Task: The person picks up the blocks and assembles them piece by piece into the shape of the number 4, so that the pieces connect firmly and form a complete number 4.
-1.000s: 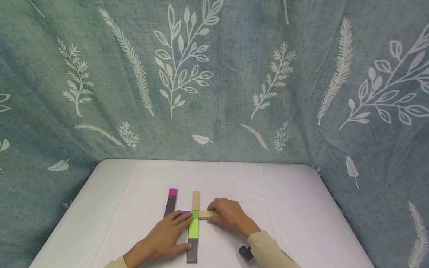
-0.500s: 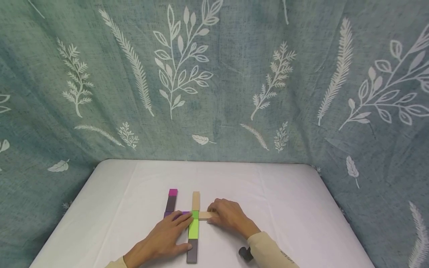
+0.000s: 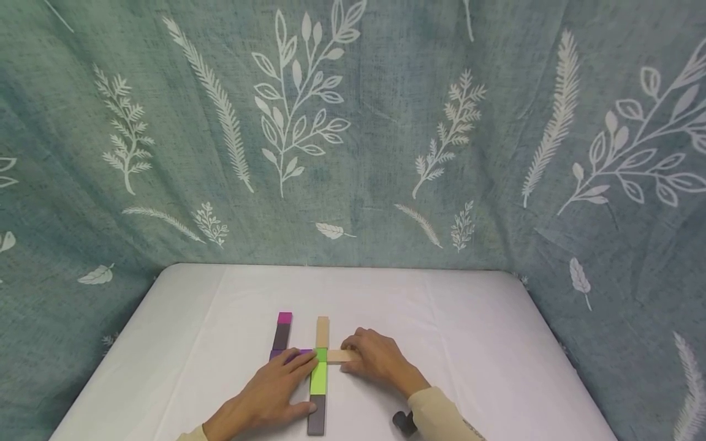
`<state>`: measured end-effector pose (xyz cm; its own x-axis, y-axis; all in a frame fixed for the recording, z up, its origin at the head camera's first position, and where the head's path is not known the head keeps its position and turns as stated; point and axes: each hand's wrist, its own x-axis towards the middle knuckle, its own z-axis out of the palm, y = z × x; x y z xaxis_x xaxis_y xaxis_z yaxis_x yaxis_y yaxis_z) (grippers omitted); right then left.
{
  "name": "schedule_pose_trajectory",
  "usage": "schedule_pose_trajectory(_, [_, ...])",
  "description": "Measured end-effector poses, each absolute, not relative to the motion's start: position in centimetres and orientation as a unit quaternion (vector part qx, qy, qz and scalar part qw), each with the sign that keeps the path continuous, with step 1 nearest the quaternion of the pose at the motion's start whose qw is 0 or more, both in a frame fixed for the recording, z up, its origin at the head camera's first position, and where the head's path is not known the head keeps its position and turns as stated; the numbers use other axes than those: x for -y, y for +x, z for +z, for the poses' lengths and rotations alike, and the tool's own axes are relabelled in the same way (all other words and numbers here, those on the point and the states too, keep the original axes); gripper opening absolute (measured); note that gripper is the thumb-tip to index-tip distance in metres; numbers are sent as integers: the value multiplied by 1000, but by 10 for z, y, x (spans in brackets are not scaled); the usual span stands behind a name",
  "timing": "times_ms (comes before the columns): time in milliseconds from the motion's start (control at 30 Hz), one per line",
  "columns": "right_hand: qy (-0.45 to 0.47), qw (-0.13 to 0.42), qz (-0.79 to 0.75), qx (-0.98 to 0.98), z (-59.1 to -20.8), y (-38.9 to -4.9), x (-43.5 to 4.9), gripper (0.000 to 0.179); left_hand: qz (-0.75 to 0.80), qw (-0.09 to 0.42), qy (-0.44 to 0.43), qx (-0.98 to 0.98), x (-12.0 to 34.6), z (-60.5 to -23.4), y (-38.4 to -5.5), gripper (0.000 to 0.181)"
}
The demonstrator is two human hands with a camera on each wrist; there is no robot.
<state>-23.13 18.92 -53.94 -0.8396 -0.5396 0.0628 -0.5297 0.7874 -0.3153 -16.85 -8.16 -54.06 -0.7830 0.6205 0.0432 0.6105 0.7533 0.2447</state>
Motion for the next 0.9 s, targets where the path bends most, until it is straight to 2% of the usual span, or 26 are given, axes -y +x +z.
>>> schedule_pose_trajectory(600, [-268, 8, -187, -945, -537, -225, -195, 40, 114, 14, 331, -937, 80, -539, -171, 81])
schedule_pose_trajectory(900, [-259, -12, -190, -947, -531, -216, -199, 44, 111, 4, 333, -936, 82, -540, -169, 81])
